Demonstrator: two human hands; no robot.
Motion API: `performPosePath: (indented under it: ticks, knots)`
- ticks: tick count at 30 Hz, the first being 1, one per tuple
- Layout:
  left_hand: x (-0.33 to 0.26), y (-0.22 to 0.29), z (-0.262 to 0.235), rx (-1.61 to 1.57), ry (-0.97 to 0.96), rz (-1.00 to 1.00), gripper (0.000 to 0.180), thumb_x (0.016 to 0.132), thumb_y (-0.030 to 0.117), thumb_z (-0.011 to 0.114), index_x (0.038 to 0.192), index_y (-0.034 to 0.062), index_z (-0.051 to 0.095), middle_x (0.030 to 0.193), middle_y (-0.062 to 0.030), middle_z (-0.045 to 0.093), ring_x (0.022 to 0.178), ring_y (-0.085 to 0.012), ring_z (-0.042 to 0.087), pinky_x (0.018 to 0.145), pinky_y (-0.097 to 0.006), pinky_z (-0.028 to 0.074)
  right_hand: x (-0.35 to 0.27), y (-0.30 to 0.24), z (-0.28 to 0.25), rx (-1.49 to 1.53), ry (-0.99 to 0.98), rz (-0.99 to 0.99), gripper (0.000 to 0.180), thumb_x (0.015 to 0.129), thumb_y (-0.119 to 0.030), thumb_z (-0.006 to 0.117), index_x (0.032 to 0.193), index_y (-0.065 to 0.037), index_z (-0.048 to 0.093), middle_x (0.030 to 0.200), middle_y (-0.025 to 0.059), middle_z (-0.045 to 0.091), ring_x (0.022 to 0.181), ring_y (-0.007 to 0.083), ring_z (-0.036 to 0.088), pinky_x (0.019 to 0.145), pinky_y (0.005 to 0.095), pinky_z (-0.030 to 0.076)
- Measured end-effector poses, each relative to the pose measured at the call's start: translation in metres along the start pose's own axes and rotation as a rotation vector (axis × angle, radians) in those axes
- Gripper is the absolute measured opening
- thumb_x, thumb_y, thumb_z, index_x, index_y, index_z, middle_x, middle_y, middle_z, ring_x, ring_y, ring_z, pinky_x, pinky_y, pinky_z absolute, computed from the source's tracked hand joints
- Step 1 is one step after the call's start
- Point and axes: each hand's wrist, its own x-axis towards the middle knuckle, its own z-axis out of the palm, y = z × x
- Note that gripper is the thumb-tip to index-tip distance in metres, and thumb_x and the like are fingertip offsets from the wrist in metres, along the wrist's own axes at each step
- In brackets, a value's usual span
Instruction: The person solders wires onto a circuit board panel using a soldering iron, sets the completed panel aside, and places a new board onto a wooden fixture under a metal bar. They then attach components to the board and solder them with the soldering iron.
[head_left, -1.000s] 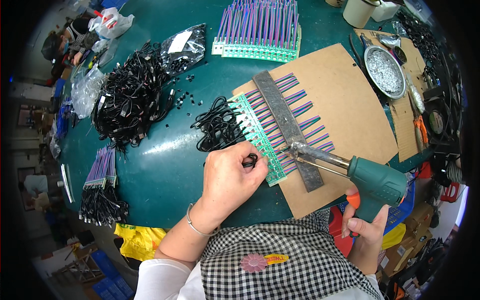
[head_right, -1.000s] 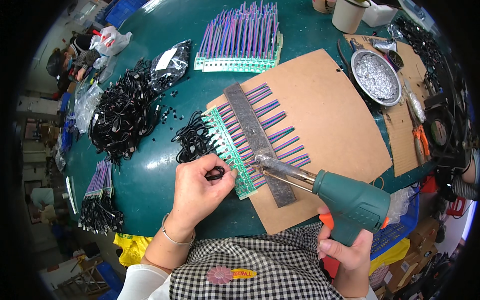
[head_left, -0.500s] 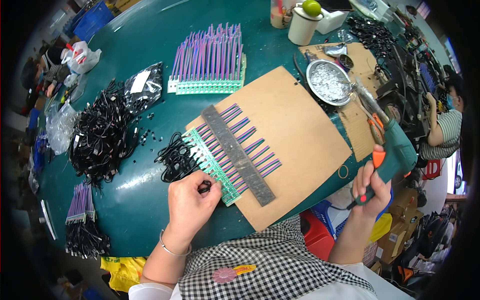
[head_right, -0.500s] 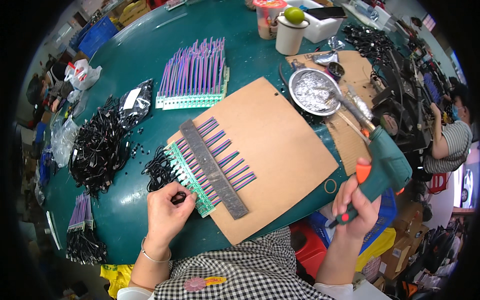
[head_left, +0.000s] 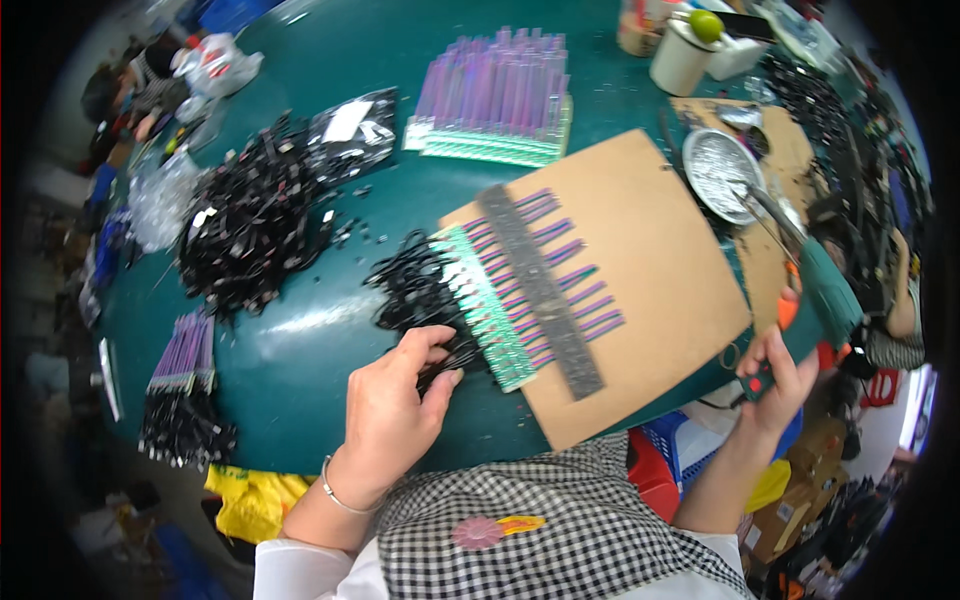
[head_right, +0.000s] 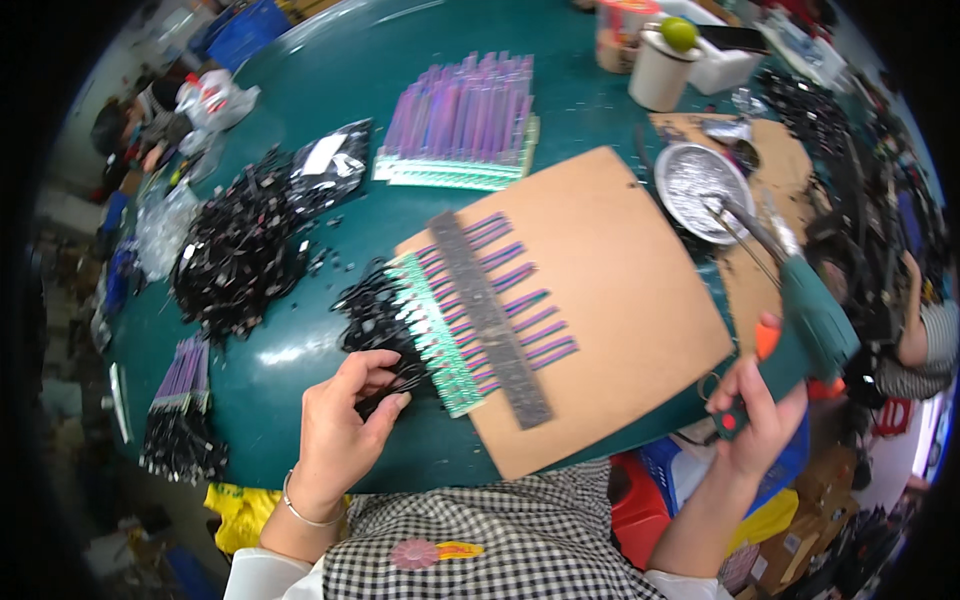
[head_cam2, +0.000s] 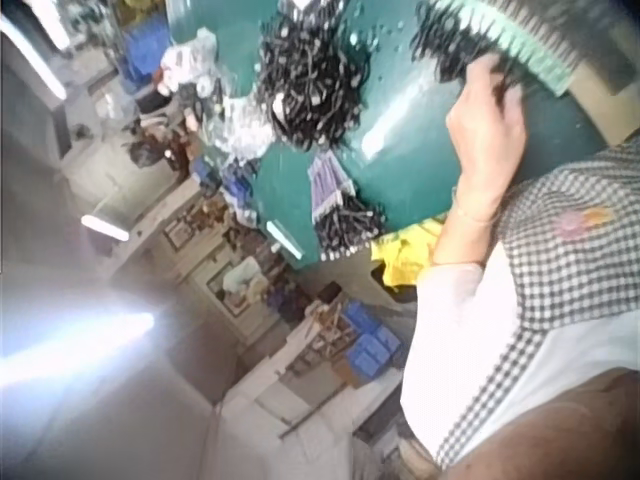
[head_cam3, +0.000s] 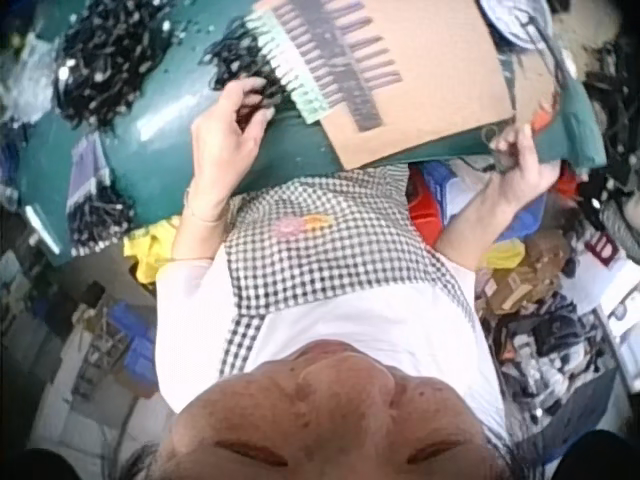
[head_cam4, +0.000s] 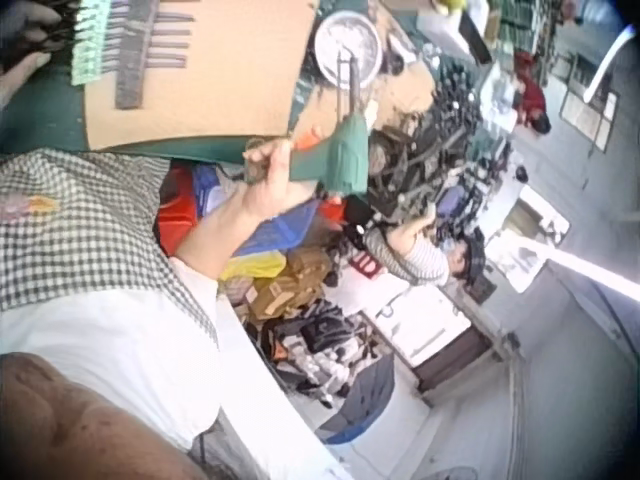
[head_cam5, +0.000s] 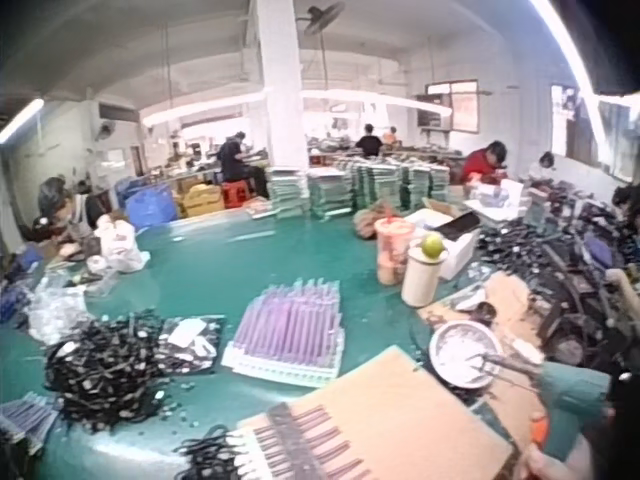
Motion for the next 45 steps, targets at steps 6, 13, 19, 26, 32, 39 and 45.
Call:
performPosePath:
  ticks: [6, 13, 19, 26, 32, 39, 45]
  knots:
    - [-0.015, -0.030, -0.018, 0.047, 0.090, -0.003, 0.029, 0.064, -0.001, 0.076, 0.089, -0.0010, 0.061, 0.074, -0.0060, 0.059, 0.065, -0.0097, 0.058, 0.053, -0.021, 0.046, -0.018, 0.003, 0.013, 0.021, -0.191, -0.004, 0.055, 0.077, -0.010, 0.060, 0.120, 0.012, 0.034, 0.056, 0.0065, 0.046, 0.041, 0.0102, 0.044, 0.038, 0.0193, 0.039]
    - [-0.011, -0.084, -0.066, 0.142, 0.172, -0.198, 0.017, 0.070, 0.011, 0.071, 0.083, 0.0024, 0.063, 0.076, -0.0103, 0.062, 0.059, -0.0205, 0.059, 0.057, -0.031, 0.047, -0.033, 0.001, 0.021, 0.033, -0.318, 0.031, 0.063, 0.075, -0.013, 0.062, 0.123, 0.011, 0.030, 0.057, 0.0075, 0.046, 0.040, 0.0111, 0.044, 0.037, 0.0194, 0.039]
    - [0.024, -0.138, -0.076, 0.635, 0.577, -0.129, 0.020, 0.072, 0.011, 0.069, 0.090, 0.0057, 0.062, 0.088, -0.0076, 0.053, 0.086, -0.0276, 0.052, 0.070, -0.037, 0.045, -0.036, 0.001, 0.033, -0.004, -0.343, 0.024, 0.064, 0.075, -0.018, 0.065, 0.121, 0.011, 0.031, 0.058, 0.0079, 0.047, 0.038, 0.0115, 0.044, 0.035, 0.0198, 0.039]
    - [0.021, -0.152, -0.082, 0.565, 0.458, -0.154, 0.010, 0.070, 0.009, 0.067, 0.077, 0.0046, 0.060, 0.082, -0.0082, 0.052, 0.083, -0.0276, 0.051, 0.072, -0.036, 0.043, -0.040, 0.001, 0.027, 0.015, -0.393, 0.011, 0.062, 0.075, -0.015, 0.065, 0.122, 0.009, 0.033, 0.063, 0.0062, 0.049, 0.040, 0.0089, 0.045, 0.036, 0.0181, 0.038]
    - [-0.004, -0.122, -0.088, 0.562, 0.594, 0.096, 0.009, 0.072, 0.000, 0.062, 0.076, 0.0027, 0.056, 0.083, -0.0091, 0.057, 0.081, -0.0290, 0.051, 0.070, -0.037, 0.042, -0.040, -0.002, 0.037, 0.006, -0.334, 0.034, 0.065, 0.074, -0.018, 0.067, 0.120, 0.011, 0.032, 0.054, 0.0072, 0.045, 0.037, 0.0120, 0.043, 0.036, 0.0206, 0.039]
    - [-0.022, -0.086, -0.089, -0.311, 0.745, -0.084, 0.014, 0.073, 0.000, 0.070, 0.079, -0.0003, 0.058, 0.072, -0.0014, 0.057, 0.067, -0.0092, 0.053, 0.064, -0.021, 0.044, -0.044, 0.003, 0.048, 0.056, -0.411, 0.065, 0.064, 0.072, -0.015, 0.068, 0.120, 0.011, 0.033, 0.053, 0.0079, 0.047, 0.037, 0.0126, 0.044, 0.035, 0.0211, 0.039]
    - [-0.004, -0.057, -0.068, -0.812, 0.500, 0.133, 0.020, 0.078, 0.015, 0.069, 0.082, -0.0001, 0.055, 0.069, -0.0053, 0.057, 0.058, -0.0136, 0.055, 0.065, -0.029, 0.050, -0.055, -0.001, 0.052, 0.116, -0.428, 0.138, 0.062, 0.070, -0.010, 0.068, 0.118, 0.012, 0.035, 0.058, 0.0113, 0.051, 0.037, 0.0132, 0.046, 0.036, 0.0222, 0.041]
